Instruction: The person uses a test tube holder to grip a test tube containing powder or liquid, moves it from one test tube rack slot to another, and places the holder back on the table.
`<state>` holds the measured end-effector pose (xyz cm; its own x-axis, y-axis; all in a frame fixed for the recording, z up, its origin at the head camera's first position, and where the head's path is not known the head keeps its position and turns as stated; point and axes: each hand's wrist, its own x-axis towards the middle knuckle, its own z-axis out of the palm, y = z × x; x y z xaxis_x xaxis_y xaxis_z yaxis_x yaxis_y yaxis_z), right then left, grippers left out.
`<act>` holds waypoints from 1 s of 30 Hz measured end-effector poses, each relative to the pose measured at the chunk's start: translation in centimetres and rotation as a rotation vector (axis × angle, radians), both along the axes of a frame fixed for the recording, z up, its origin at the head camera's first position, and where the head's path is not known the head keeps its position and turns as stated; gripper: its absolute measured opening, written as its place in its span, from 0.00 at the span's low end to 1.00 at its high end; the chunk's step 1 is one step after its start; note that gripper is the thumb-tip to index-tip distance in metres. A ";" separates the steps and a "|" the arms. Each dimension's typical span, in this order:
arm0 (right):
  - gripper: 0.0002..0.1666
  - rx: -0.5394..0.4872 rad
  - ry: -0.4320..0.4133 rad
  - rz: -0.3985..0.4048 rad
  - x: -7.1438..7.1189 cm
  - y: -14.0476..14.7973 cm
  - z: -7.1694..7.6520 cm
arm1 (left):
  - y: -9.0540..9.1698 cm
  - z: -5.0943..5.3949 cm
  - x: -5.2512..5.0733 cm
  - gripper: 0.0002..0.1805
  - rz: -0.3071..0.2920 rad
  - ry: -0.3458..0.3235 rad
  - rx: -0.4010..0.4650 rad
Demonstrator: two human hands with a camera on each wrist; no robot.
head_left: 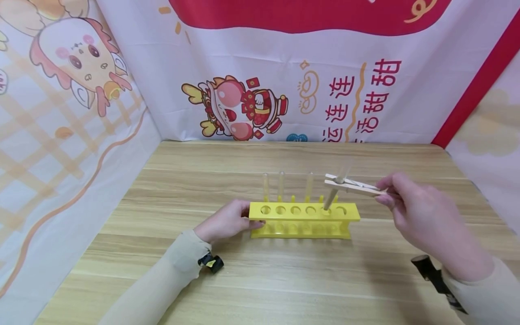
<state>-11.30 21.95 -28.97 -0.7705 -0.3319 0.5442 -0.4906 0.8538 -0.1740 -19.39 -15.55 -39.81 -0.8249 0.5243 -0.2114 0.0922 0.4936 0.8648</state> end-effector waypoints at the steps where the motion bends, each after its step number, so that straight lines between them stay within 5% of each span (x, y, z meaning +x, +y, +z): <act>1: 0.15 0.003 -0.001 0.001 0.0 0.0 -0.1 | 0.0 0.0 0.0 0.16 -0.001 0.002 0.000; 30: 0.11 0.004 -0.066 -0.008 -0.1 -0.2 -2.4 | -0.1 0.1 0.0 0.16 -0.001 0.020 -0.022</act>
<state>-11.43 21.71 -31.32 -0.8074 -0.3275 0.4908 -0.4710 0.8587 -0.2019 -19.36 -15.61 -39.72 -0.8283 0.5208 -0.2066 0.1099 0.5127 0.8515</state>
